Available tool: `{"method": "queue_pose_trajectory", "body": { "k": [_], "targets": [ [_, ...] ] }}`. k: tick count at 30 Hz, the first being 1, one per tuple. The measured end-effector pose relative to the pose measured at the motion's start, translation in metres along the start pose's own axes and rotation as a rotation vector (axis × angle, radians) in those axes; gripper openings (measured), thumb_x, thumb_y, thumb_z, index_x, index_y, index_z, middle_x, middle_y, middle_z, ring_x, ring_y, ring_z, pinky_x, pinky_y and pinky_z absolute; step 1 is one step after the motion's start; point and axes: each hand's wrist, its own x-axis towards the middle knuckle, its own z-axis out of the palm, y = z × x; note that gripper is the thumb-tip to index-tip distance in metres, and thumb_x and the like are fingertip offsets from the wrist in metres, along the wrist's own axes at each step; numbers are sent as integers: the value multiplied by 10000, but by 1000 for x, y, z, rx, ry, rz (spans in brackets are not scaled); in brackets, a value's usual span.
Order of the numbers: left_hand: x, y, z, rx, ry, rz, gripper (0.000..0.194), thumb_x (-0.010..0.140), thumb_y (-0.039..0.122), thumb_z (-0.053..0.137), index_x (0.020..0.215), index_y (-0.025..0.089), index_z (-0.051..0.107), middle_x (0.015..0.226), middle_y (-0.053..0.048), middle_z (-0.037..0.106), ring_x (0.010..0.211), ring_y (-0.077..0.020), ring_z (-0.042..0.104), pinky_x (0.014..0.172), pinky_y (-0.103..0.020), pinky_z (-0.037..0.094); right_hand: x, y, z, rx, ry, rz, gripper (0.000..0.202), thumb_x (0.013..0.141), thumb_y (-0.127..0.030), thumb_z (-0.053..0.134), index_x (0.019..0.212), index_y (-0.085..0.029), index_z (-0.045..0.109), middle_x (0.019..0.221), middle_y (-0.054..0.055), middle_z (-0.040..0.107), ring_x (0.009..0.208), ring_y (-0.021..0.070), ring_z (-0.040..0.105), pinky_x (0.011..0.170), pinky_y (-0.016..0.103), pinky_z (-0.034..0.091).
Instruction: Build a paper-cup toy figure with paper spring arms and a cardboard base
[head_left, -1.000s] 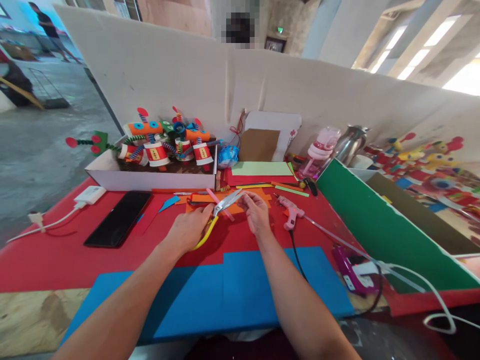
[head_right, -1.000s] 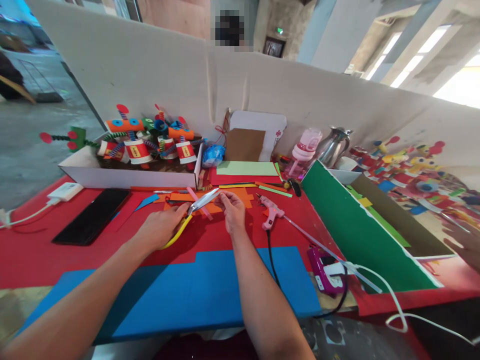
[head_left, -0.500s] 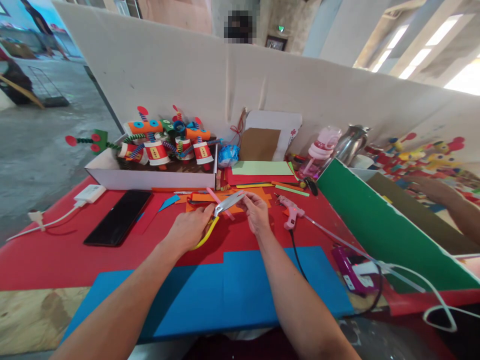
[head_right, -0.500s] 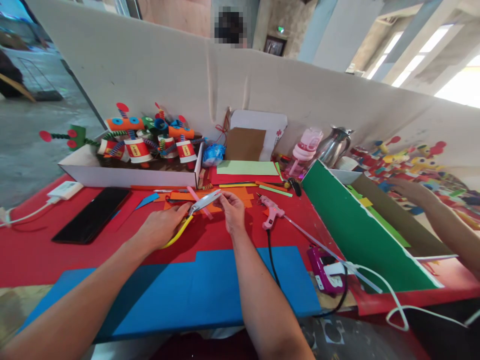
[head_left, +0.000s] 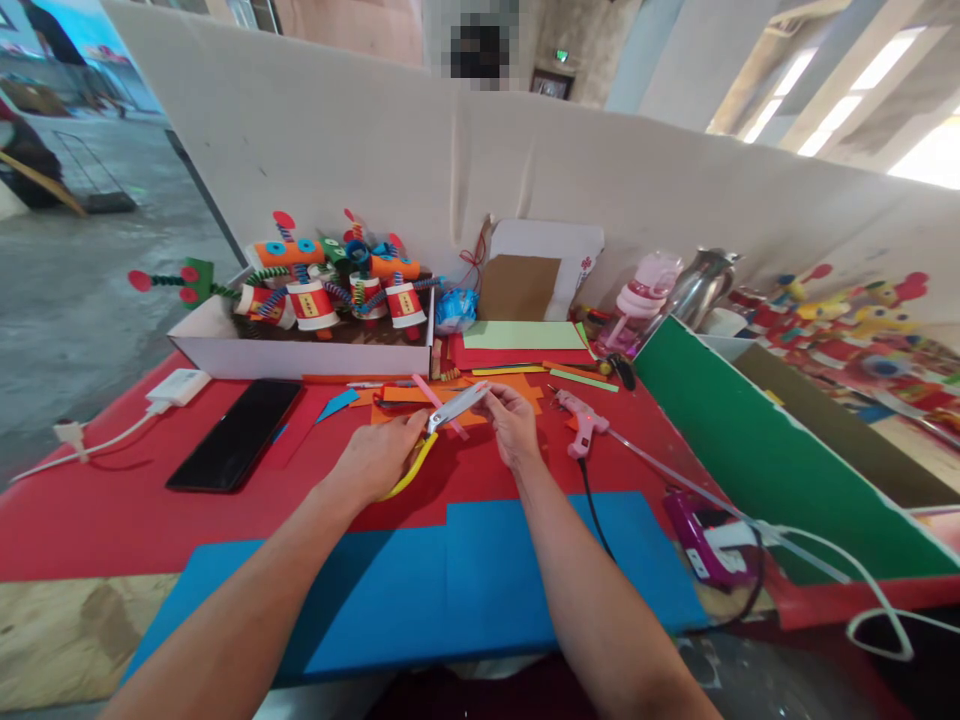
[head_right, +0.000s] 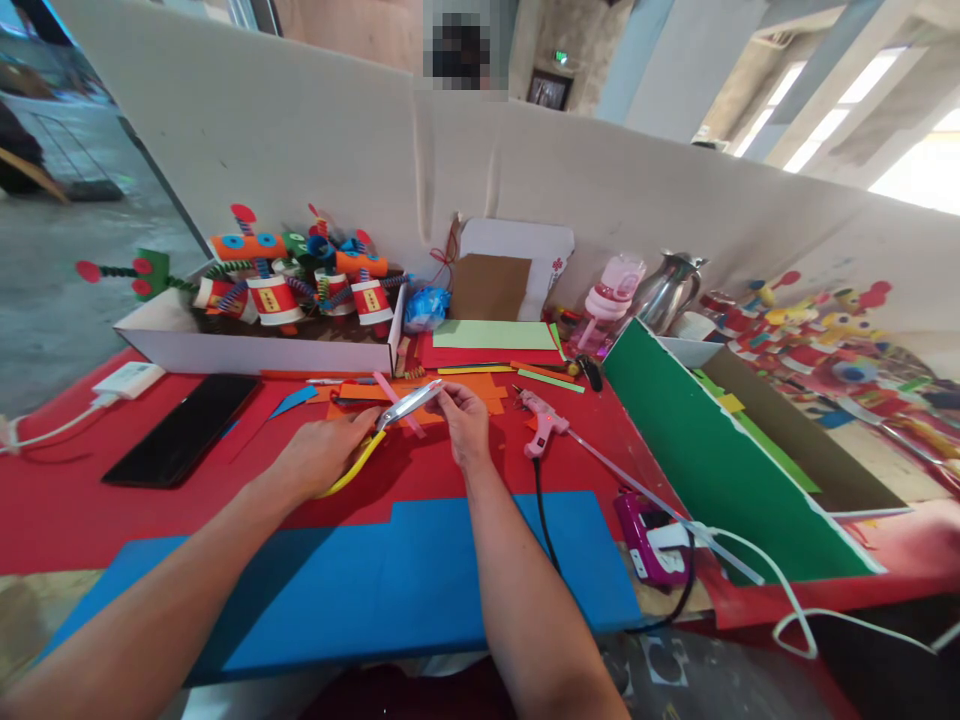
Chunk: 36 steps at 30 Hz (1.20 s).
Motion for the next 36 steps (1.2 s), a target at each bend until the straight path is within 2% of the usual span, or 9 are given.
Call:
{"method": "queue_pose_trajectory", "body": {
  "k": [24,33,36],
  "targets": [
    [1,-1,2,-38,24,8,361,916,222,324,1248,149,444,1038,-174,679,920,-343,677,718,-421,514,-1,2,-1,35,-21,15,185,648,-279,799,764,-176,698,669,-21,700,571,96,632,617,235,543],
    [1,-3,5,-36,37,11,356,924,235,317,1245,164,455,1021,-159,690,907,-321,682,691,-370,498,-2,-1,1,35,-9,19,231,583,-311,833,730,-192,700,642,-34,686,562,89,622,602,220,532],
    [2,-6,5,-42,81,2,384,904,224,344,1266,173,460,1011,-146,691,874,-309,685,663,-345,485,-2,-2,1,48,-7,11,236,582,-309,837,736,-197,697,652,-36,685,569,83,618,604,213,530]
  ]
}}
